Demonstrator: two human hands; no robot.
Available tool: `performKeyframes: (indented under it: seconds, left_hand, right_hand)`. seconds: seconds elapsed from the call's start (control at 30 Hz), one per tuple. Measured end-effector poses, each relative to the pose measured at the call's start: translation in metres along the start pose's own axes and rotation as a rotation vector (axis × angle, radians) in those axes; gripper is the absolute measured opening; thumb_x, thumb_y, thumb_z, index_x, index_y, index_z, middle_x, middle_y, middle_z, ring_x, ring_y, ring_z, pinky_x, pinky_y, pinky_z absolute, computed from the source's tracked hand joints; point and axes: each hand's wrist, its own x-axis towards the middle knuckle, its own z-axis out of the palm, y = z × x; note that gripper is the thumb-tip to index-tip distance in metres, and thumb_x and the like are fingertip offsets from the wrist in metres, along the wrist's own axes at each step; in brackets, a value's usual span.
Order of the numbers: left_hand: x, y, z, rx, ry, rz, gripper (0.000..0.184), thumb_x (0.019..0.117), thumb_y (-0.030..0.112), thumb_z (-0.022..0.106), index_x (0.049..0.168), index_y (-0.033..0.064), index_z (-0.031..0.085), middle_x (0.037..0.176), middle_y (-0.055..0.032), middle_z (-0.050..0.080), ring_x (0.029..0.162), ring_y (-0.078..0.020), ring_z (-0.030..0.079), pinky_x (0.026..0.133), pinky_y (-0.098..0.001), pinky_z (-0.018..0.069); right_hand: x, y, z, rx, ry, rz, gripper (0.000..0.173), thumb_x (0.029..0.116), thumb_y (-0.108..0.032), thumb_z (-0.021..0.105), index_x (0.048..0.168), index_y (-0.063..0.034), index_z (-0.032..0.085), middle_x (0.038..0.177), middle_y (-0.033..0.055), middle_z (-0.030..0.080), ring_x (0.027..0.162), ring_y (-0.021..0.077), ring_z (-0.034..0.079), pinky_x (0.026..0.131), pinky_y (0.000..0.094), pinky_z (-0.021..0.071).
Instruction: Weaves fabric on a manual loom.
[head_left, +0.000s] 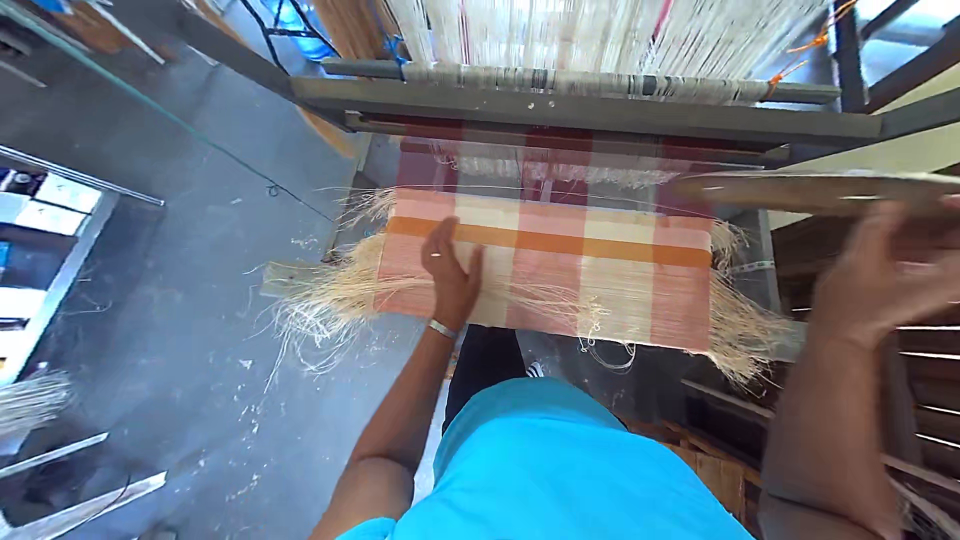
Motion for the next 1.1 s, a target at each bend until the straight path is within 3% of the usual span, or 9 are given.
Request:
performKeyframes:
  seconds: [0.1, 0.17, 0.23, 0.3, 0.4, 0.57, 0.73, 0.97, 1.1]
  left_hand:
    - [-0.025, 0.037, 0.021, -0.079, -0.018, 0.178, 0.079, 0.0903, 0.050, 0.073, 0.151, 0.0083, 0.044, 0.157, -0.0141, 0.044, 0.148, -0.0317, 0.037, 0.122, -0.0639, 0.0225]
    - [-0.033, 0.041, 0.026, -0.014, -0.013, 0.234, 0.074, 0.0907, 0.050, 0.074, 0.150, 0.0146, 0.047, 0.151, -0.0109, 0.052, 0.141, -0.0290, 0.047, 0.118, -0.0626, 0.0290]
    - [-0.036, 0.024, 0.021, 0.034, -0.032, 0.204, 0.058, 0.0977, 0.035, 0.068, 0.150, 0.0166, 0.050, 0.142, -0.0098, 0.059, 0.129, -0.0273, 0.056, 0.109, -0.0576, 0.0390]
    - [-0.035, 0.001, 0.010, 0.099, -0.043, 0.151, 0.052, 0.1006, 0.032, 0.063, 0.150, 0.0198, 0.051, 0.140, -0.0094, 0.060, 0.125, -0.0284, 0.058, 0.103, -0.0579, 0.0429]
    - [-0.032, -0.036, -0.005, 0.240, -0.080, 0.118, 0.049, 0.1000, 0.036, 0.060, 0.148, 0.0292, 0.053, 0.140, -0.0048, 0.060, 0.129, -0.0293, 0.053, 0.103, -0.0609, 0.0371]
    - [-0.036, -0.075, 0.006, 0.337, -0.147, 0.083, 0.050, 0.0978, 0.041, 0.054, 0.147, 0.0373, 0.053, 0.142, 0.0002, 0.059, 0.142, -0.0314, 0.041, 0.113, -0.0717, 0.0201]
    - [-0.048, -0.089, 0.024, 0.336, -0.067, 0.051, 0.052, 0.0966, 0.044, 0.048, 0.149, 0.0439, 0.051, 0.152, 0.0019, 0.051, 0.147, -0.0301, 0.035, 0.116, -0.0717, 0.0119]
    - [-0.047, -0.086, 0.022, 0.329, -0.033, 0.072, 0.053, 0.0946, 0.039, 0.049, 0.147, 0.0410, 0.054, 0.148, -0.0009, 0.054, 0.144, -0.0310, 0.038, 0.117, -0.0700, 0.0128]
    - [-0.047, -0.088, 0.023, 0.356, -0.038, 0.074, 0.052, 0.0956, 0.041, 0.049, 0.147, 0.0410, 0.053, 0.148, -0.0015, 0.054, 0.143, -0.0320, 0.040, 0.116, -0.0705, 0.0150]
  right_hand:
    - [-0.052, -0.041, 0.076, 0.442, -0.274, 0.047, 0.038, 0.0958, -0.004, 0.065, 0.130, -0.0064, 0.050, 0.135, 0.0027, 0.054, 0.116, 0.0106, 0.060, 0.094, 0.0311, 0.0573]
    - [-0.091, -0.063, 0.124, 0.590, -0.465, 0.129, 0.038, 0.0929, -0.003, 0.069, 0.127, -0.0031, 0.053, 0.133, 0.0101, 0.056, 0.112, 0.0164, 0.065, 0.090, 0.0362, 0.0610]
    - [-0.105, -0.076, 0.161, 0.637, -0.654, 0.125, 0.038, 0.0905, -0.005, 0.072, 0.124, 0.0019, 0.055, 0.129, 0.0178, 0.057, 0.108, 0.0226, 0.067, 0.087, 0.0399, 0.0625]
    - [-0.081, -0.077, 0.191, 0.567, -0.824, 0.065, 0.050, 0.0923, -0.015, 0.075, 0.131, 0.0032, 0.049, 0.128, 0.0194, 0.059, 0.108, 0.0237, 0.067, 0.090, 0.0407, 0.0614]
    - [-0.003, -0.063, 0.242, 0.277, -0.859, -0.083, 0.064, 0.1000, -0.034, 0.066, 0.145, 0.0040, 0.041, 0.132, 0.0200, 0.062, 0.122, 0.0258, 0.063, 0.104, 0.0424, 0.0545]
    - [0.065, -0.010, 0.328, -0.283, -0.879, -0.145, 0.072, 0.1071, -0.056, 0.035, 0.147, 0.0021, 0.049, 0.146, 0.0289, 0.052, 0.142, 0.0470, 0.043, 0.121, 0.0661, 0.0210]
    - [0.028, -0.005, 0.335, -0.418, -0.735, -0.118, 0.075, 0.1056, -0.062, 0.030, 0.135, 0.0005, 0.058, 0.137, 0.0240, 0.060, 0.135, 0.0425, 0.050, 0.121, 0.0631, 0.0207]
    - [-0.059, -0.028, 0.260, -0.447, -0.742, -0.132, 0.072, 0.1066, -0.060, 0.030, 0.124, 0.0029, 0.061, 0.122, 0.0250, 0.065, 0.124, 0.0433, 0.057, 0.115, 0.0630, 0.0298]
    - [-0.070, -0.028, 0.265, -0.462, -0.667, -0.139, 0.071, 0.1058, -0.060, 0.031, 0.118, 0.0013, 0.063, 0.117, 0.0228, 0.066, 0.121, 0.0414, 0.058, 0.115, 0.0643, 0.0269]
